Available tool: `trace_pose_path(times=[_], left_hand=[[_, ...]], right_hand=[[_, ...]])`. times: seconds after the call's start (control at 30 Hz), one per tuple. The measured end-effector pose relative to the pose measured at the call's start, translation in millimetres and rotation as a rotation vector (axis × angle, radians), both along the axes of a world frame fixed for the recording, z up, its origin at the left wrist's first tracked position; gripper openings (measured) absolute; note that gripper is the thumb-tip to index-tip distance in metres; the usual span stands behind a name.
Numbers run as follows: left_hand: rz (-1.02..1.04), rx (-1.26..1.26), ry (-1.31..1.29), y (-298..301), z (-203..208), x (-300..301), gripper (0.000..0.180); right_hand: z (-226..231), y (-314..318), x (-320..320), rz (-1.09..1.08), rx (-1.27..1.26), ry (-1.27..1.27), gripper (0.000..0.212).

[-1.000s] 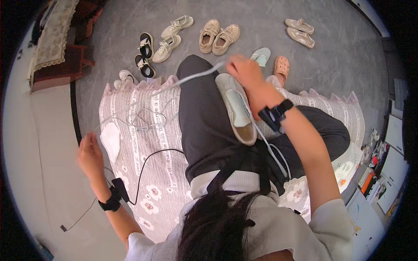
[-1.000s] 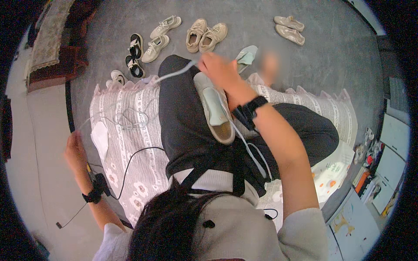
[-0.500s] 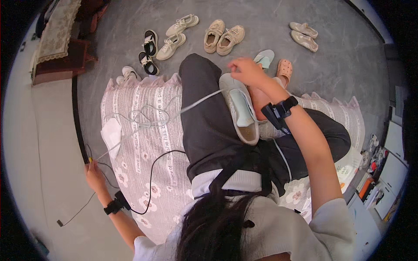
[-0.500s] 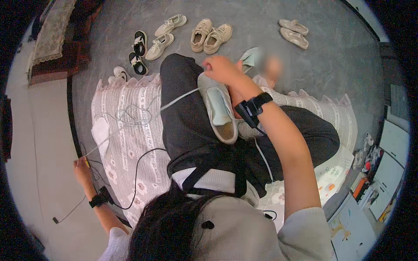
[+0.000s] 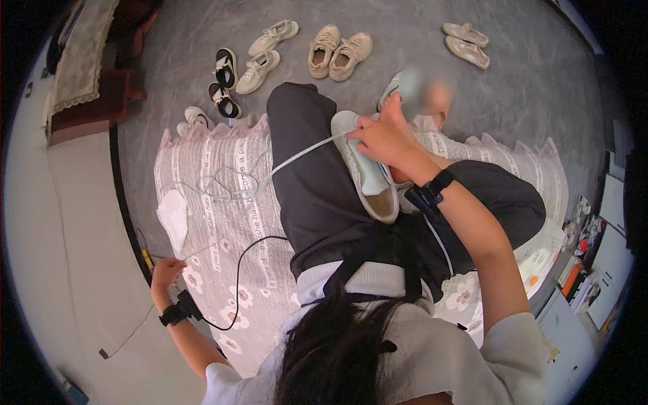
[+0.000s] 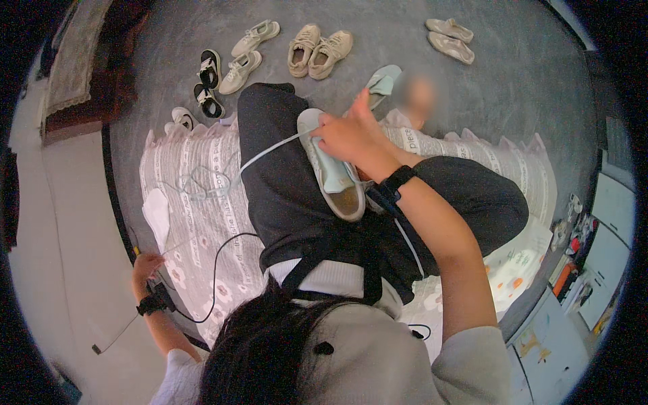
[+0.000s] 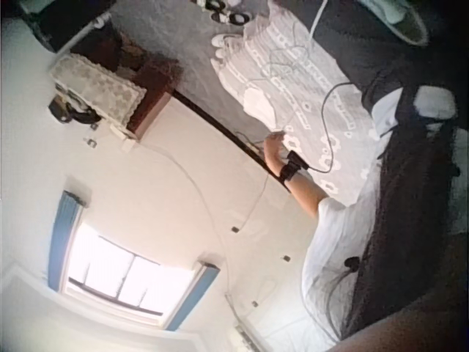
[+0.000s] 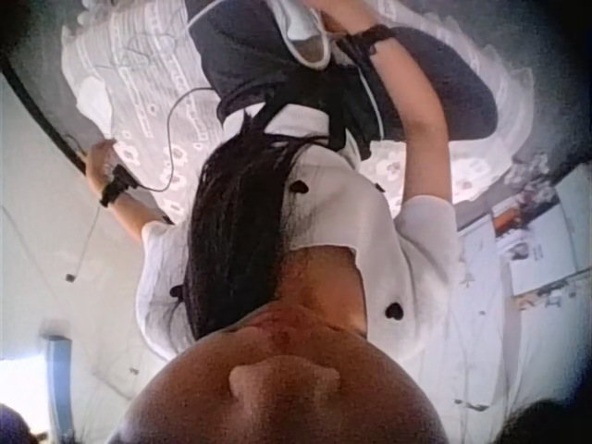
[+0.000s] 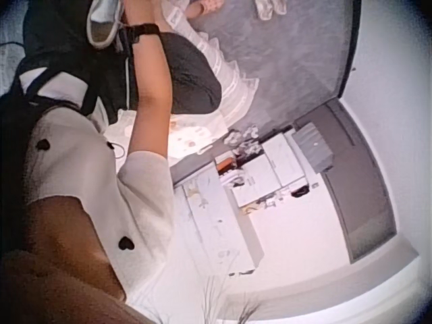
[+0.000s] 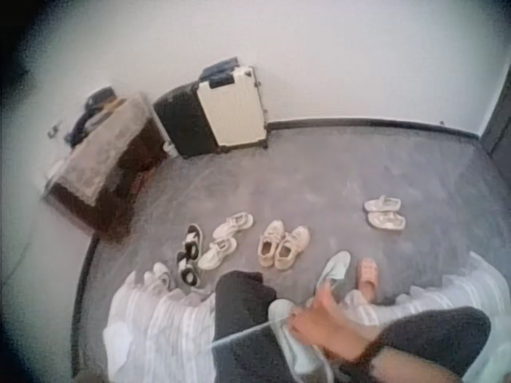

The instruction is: The recorder is sitting on a bed and lacing a light-colored shoe.

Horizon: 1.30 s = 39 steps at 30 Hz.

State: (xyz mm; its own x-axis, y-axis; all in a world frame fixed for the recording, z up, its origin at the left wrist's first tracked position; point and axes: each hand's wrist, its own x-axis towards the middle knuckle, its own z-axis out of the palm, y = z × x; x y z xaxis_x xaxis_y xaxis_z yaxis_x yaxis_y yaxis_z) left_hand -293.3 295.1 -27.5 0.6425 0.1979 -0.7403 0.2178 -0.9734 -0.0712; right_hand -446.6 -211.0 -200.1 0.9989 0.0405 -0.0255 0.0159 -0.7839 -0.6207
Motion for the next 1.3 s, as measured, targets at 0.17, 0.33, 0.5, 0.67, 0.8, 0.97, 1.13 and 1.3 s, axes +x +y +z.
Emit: trace_pose_path(times=[0.17, 0.33, 0.5, 0.67, 0.8, 0.97, 1.13, 1.3], left_hand=[[-0.268, 0.141, -0.498, 88.9, 18.2, 21.6, 0.014], [0.080, -0.210, -0.073, 10.7, 17.7, 3.8, 0.012], [-0.149, -0.596, 0.602, -133.0, -16.7, -47.5, 0.015], [-0.296, -0.804, 1.169, -231.8, -31.7, -86.8, 0.015], [-0.051, -1.099, 1.070, -260.6, -37.5, -77.3, 0.014], [0.260, -1.817, 0.478, -284.7, -46.0, -34.8, 0.013], [0.615, -2.385, 0.427, -282.5, -18.8, 21.6, 0.013], [0.102, -1.360, -0.276, -306.6, -48.3, 8.0, 0.016]], right_hand=[[9.8, 9.5, 10.1, 0.040, 0.016, 0.132, 0.032], [24.6, 5.0, 28.6, -0.177, 0.053, 0.068, 0.046], [13.8, -30.1, 62.8, -0.404, 0.188, 0.090, 0.050], [-5.7, -62.7, 67.5, -0.340, 0.112, 0.029, 0.029], [-1.9, -35.3, 43.3, -0.259, 0.112, 0.165, 0.021], [38.9, 1.0, 6.2, 0.074, -0.341, 0.180, 0.027], [-1.9, -4.7, -15.0, 0.217, -0.380, 0.038, 0.032], [-0.6, 2.0, -23.2, -0.172, 0.923, 0.111, 0.027]])
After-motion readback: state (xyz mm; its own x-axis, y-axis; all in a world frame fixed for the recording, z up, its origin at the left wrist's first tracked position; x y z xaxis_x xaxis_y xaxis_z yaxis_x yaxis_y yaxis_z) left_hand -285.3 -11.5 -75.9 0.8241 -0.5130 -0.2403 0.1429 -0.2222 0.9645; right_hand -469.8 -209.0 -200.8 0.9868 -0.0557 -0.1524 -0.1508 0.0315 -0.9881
